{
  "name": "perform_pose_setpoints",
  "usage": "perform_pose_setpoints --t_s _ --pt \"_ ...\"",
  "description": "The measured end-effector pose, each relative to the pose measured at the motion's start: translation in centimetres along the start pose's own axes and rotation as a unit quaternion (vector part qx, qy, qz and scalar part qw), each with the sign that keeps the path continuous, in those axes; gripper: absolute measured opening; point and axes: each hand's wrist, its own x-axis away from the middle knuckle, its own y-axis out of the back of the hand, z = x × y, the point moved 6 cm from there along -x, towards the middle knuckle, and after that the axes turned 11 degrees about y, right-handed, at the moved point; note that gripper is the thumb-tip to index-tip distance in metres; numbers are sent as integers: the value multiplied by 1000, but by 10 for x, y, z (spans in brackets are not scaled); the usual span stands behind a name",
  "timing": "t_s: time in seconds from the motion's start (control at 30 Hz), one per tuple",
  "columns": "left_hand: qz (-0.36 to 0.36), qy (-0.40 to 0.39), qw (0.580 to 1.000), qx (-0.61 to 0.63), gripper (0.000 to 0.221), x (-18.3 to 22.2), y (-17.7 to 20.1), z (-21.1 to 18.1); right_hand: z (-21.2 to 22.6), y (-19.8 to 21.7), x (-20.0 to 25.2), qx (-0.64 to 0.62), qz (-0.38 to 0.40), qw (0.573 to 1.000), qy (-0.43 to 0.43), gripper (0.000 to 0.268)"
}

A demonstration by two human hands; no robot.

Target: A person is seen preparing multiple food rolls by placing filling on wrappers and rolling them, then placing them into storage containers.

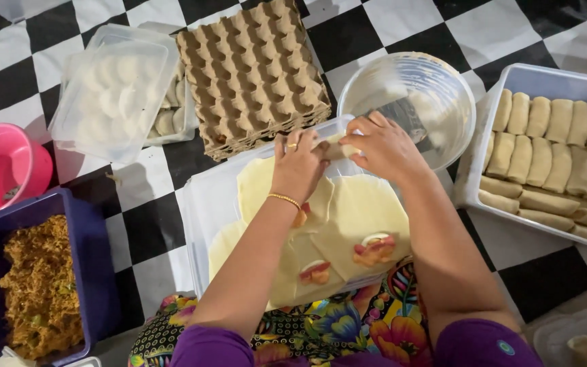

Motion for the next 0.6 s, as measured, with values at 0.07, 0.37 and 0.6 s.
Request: perform_pose_setpoints --t_s 0.07,0.37,0.6 --pt "55 29 998 -11 38 3 -9 2 0 -3 1 -3 12 1000 -1 33" --pt "37 134 990 -4 24 -21 -35 26 -5 -5 -3 6 8 998 -59 39" --pt "105 99 957 253 47 -23 -17 -3 -2 18 -3 -150 -188 970 -34 51"
